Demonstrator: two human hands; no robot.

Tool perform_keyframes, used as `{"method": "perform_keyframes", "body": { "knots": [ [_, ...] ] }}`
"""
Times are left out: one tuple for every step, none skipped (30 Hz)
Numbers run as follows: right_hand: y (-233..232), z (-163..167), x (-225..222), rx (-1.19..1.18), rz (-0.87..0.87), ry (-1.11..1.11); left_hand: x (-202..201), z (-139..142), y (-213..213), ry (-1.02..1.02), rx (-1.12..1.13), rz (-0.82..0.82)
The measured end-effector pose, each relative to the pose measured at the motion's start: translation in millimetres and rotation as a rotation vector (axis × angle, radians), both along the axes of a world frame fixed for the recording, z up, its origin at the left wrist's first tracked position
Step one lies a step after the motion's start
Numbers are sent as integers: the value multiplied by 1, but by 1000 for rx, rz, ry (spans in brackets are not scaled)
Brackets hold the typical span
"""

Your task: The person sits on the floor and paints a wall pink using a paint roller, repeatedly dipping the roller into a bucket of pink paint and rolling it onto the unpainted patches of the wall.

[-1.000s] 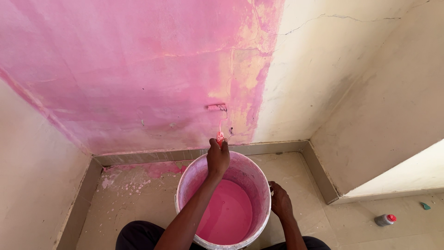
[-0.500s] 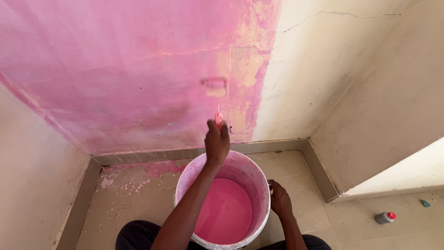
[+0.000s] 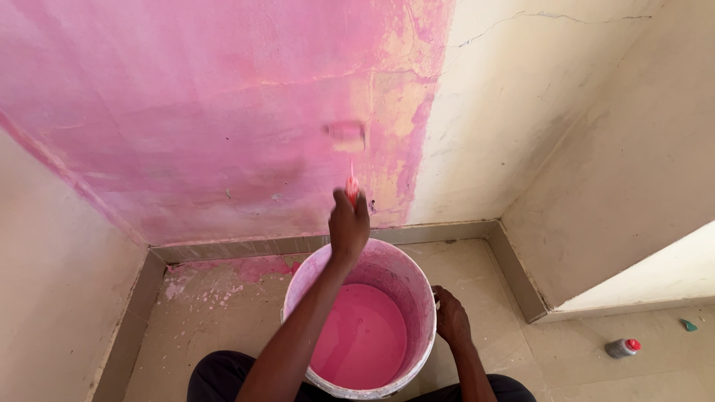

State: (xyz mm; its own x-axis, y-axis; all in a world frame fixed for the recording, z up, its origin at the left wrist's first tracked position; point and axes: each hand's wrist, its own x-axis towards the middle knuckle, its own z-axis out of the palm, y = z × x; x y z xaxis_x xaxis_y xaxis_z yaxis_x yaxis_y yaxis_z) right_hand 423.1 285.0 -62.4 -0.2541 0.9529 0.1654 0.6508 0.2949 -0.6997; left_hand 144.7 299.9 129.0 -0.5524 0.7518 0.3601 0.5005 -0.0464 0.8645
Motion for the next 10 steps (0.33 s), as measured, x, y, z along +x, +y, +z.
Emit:
{"method": "perform_keyframes", "body": {
  "knots": [
    [0, 0, 0, 6, 6, -1, -1, 16, 2, 13, 25, -6],
    [-1, 1, 0, 13, 11, 0, -3, 31, 4, 15, 32, -11],
    [-1, 3, 0, 16, 8, 3, -4, 44, 8, 17, 40, -16],
    [-2, 5, -1, 18, 6, 6, -5, 53, 9, 18, 48, -21],
    [-3, 7, -1, 19, 4, 8, -3, 57, 8, 43, 76, -14],
    [-5, 10, -1, -32, -19, -15, -2, 60, 9, 68, 105, -6],
    [-4, 14, -2, -81, -42, -37, -3, 61, 10, 95, 136, 3],
    [-5, 17, -4, -130, -65, -57, -3, 58, 8, 57, 94, -12],
    [-7, 20, -5, -101, -52, -53, 0, 51, 3, 19, 50, -29],
    [-8, 23, -6, -70, -38, -49, 2, 43, -3, -19, 7, -45]
  ]
}}
